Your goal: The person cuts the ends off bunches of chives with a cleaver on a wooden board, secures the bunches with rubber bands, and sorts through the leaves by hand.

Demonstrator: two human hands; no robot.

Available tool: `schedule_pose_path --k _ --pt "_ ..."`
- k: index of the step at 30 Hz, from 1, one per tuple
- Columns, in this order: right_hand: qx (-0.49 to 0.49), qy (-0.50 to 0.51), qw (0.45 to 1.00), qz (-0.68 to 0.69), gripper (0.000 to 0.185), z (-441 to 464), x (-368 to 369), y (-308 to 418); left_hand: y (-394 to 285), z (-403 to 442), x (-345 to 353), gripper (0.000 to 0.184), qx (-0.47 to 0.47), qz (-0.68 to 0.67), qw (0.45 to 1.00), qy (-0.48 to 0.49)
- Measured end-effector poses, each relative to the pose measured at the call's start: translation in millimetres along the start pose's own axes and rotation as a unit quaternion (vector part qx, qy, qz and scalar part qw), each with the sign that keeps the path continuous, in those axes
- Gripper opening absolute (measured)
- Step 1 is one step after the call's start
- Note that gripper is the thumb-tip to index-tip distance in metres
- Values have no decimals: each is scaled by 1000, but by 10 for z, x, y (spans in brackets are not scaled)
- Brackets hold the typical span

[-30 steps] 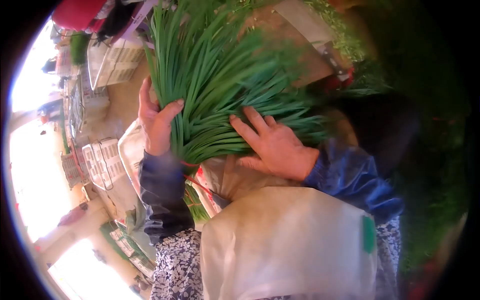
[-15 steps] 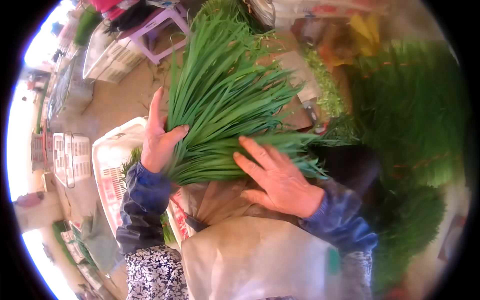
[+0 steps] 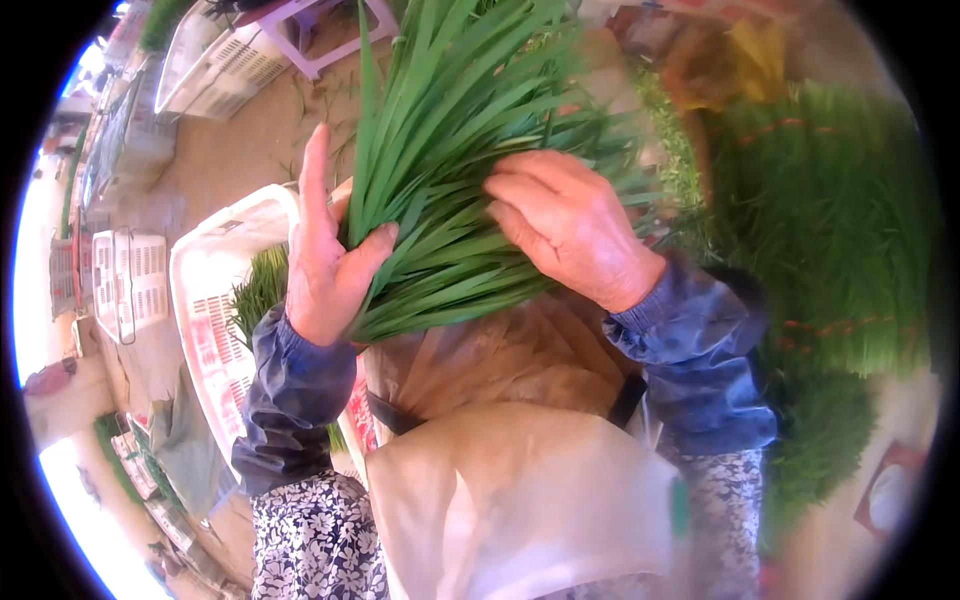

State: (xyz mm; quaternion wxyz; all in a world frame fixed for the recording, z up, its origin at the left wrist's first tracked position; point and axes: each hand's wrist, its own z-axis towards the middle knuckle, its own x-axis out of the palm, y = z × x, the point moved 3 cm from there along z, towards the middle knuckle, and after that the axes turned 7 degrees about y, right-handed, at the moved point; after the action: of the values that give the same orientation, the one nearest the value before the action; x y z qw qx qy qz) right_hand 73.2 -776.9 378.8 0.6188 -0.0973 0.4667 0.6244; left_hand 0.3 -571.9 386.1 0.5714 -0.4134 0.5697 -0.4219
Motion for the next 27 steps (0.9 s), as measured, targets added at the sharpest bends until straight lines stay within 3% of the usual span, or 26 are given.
schedule_pose_path --k 2,8,11,12,14,15,19,21,24,27 --pt "98 -17 994 53 17 -120 45 -43 -6 -16 -3 91 -6 1 1000 -7" --pt "207 -116 965 112 14 -144 106 -214 -75 6 32 89 -6 -13 1000 10" --pt "318 -159 906 230 18 -68 32 -319 -62 4 47 89 2 10 1000 2" --pt "319 -160 905 231 18 -51 -8 -362 -62 6 52 89 1 11 1000 4" --pt "321 -45 945 44 17 -14 -35 -461 -66 2 56 89 5 3 1000 9" --pt "262 -84 961 -22 16 -2 -24 -490 -68 -2 63 89 2 4 1000 11" --pt "273 -11 962 -18 15 -12 -63 -512 -96 4 79 89 -7 20 1000 9" --pt "179 -25 983 -25 16 -13 -53 -523 -105 4 80 88 -12 30 999 11" --pt "115 -10 993 -14 16 -5 -39 -511 -83 3 101 88 -12 34 999 8" --pt "115 20 993 5 14 20 -24 -523 -90 -2 118 88 2 21 1000 -15"
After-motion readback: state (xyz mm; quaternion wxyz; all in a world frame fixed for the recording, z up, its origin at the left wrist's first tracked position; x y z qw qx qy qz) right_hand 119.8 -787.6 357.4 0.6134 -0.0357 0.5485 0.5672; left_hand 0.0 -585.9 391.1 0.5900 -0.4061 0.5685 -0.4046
